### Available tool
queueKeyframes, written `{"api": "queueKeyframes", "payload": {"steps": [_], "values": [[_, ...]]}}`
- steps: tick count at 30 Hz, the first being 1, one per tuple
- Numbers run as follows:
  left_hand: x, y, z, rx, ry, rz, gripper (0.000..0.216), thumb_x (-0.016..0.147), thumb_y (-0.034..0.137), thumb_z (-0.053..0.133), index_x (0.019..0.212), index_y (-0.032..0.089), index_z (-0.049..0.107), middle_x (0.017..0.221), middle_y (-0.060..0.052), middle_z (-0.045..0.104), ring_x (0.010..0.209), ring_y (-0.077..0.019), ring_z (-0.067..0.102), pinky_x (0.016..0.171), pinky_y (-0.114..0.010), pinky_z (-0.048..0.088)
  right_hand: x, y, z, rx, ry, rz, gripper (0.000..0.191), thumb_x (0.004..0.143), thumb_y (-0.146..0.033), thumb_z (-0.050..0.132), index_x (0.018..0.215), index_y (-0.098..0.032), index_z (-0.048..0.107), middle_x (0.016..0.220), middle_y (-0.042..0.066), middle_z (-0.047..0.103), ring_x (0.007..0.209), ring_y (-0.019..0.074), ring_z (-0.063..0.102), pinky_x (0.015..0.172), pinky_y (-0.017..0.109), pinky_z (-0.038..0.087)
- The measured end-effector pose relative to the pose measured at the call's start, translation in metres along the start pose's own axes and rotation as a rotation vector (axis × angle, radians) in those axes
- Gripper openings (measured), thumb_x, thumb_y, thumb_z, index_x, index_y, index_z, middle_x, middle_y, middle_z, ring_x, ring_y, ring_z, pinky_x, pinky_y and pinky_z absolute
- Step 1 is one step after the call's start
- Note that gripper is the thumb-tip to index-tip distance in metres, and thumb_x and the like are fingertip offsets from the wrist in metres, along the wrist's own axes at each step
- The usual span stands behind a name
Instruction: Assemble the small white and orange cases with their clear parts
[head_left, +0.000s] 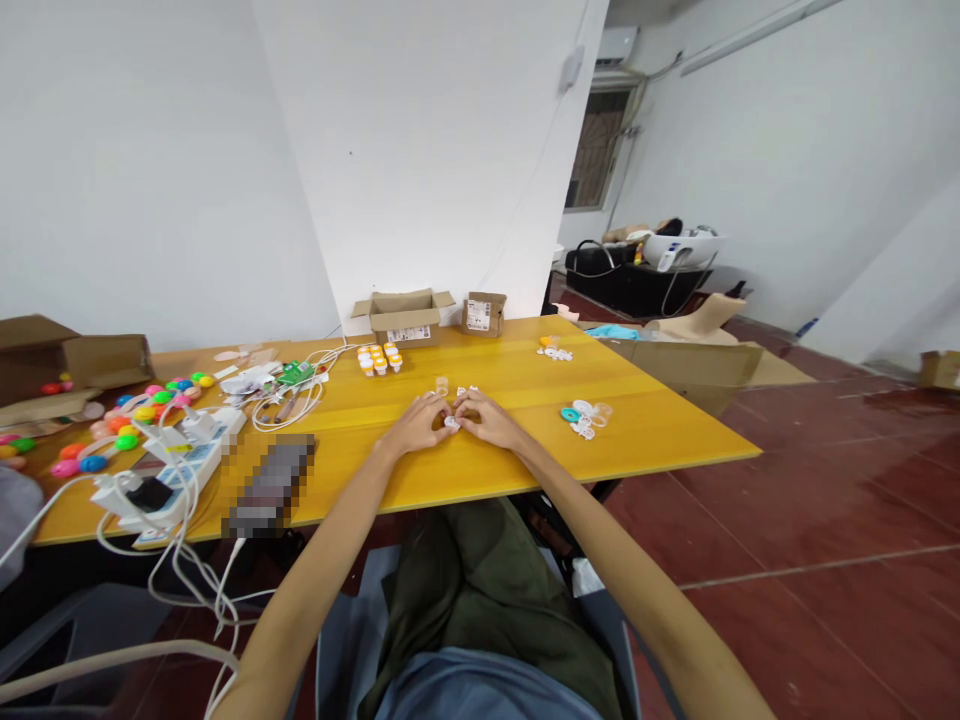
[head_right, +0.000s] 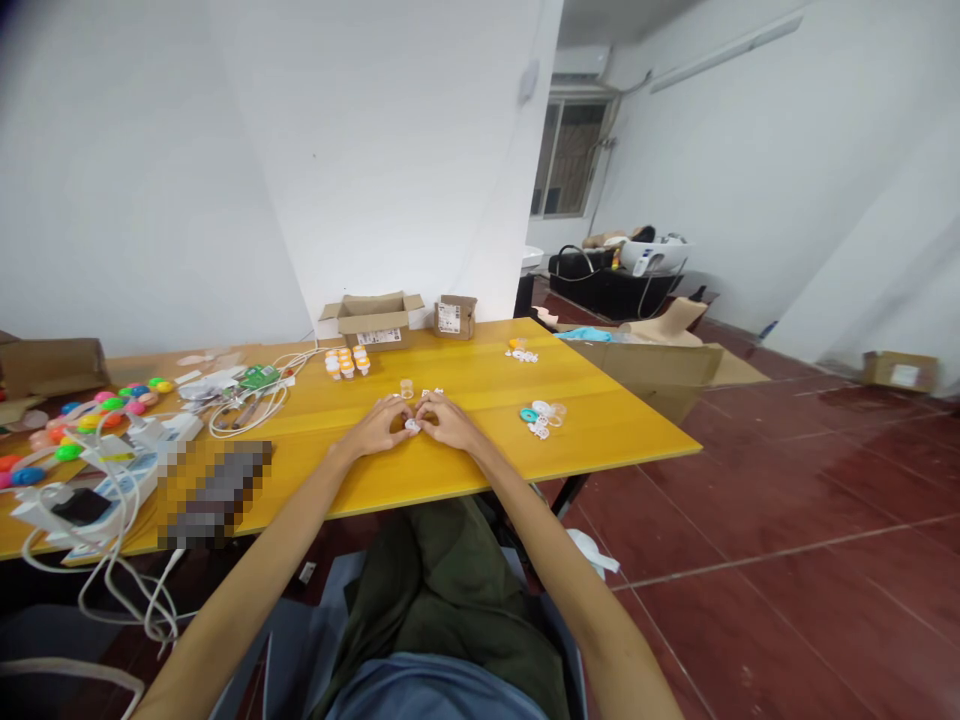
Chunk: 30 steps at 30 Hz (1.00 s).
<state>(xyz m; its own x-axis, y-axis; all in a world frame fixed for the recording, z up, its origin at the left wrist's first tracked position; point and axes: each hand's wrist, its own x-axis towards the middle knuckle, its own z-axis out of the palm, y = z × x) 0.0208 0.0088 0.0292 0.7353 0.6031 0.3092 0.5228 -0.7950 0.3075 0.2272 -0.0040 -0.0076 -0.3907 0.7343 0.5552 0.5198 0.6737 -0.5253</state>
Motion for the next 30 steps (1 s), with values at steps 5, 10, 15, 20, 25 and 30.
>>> {"api": "queueKeyframes", "payload": {"steps": [5,10,15,20,25,30], "values": [[0.0002,-0.0011,0.0006,0.014,-0.004,0.001,0.013,0.092,0.035,0.059,0.098,0.023,0.061,0.103,-0.006,0.067,0.106,-0.0249,0.06,0.097,-0.04,0.047,0.0,-0.0002,0.0008,-0.004,0.005,-0.015,0.01,0.086,-0.015,0.063,0.082,-0.023,0.067,0.1,0.005,0.069,0.1,0.0204,0.064,0.093,0.037,0.05],[-0.0003,-0.0022,0.0017,0.017,0.009,0.005,0.013,0.092,0.035,0.059,0.098,0.024,0.061,0.102,-0.006,0.067,0.105,-0.0248,0.06,0.097,-0.041,0.047,-0.0003,0.0006,0.002,-0.016,0.015,-0.025,0.01,0.087,-0.016,0.063,0.081,-0.023,0.067,0.099,0.004,0.068,0.099,0.0206,0.064,0.092,0.037,0.05],[0.0,-0.0028,0.0029,0.011,0.025,0.013,0.012,0.091,0.035,0.06,0.094,0.023,0.061,0.101,-0.006,0.067,0.105,-0.0248,0.061,0.096,-0.04,0.047,-0.0006,-0.0024,0.0005,-0.032,0.046,-0.024,0.01,0.087,-0.017,0.063,0.082,-0.024,0.068,0.101,0.004,0.069,0.101,0.0213,0.064,0.094,0.038,0.05],[-0.0004,-0.0017,0.0018,0.015,0.024,0.013,0.013,0.092,0.036,0.06,0.096,0.023,0.062,0.102,-0.006,0.068,0.106,-0.0254,0.061,0.097,-0.041,0.047,-0.0017,-0.0057,-0.0011,-0.092,0.06,0.0,0.012,0.085,-0.015,0.062,0.081,-0.024,0.069,0.1,0.004,0.069,0.101,0.0212,0.064,0.095,0.038,0.05],[-0.0015,0.0003,0.0003,0.034,0.003,-0.021,0.012,0.09,0.032,0.061,0.098,0.023,0.061,0.106,-0.007,0.068,0.108,-0.0258,0.061,0.099,-0.041,0.047,-0.0036,-0.004,-0.0051,-0.259,0.169,0.163,0.015,0.089,-0.016,0.056,0.089,-0.024,0.069,0.099,0.005,0.07,0.099,0.0217,0.064,0.089,0.035,0.051],[-0.0016,0.0001,0.001,0.033,0.004,-0.035,0.013,0.09,0.033,0.059,0.099,0.024,0.061,0.108,-0.007,0.068,0.11,-0.0269,0.06,0.1,-0.043,0.046,-0.0023,0.0013,-0.0046,-0.448,0.161,0.246,0.019,0.094,-0.018,0.053,0.093,-0.024,0.071,0.1,0.01,0.07,0.1,0.0243,0.064,0.091,0.035,0.05]]}}
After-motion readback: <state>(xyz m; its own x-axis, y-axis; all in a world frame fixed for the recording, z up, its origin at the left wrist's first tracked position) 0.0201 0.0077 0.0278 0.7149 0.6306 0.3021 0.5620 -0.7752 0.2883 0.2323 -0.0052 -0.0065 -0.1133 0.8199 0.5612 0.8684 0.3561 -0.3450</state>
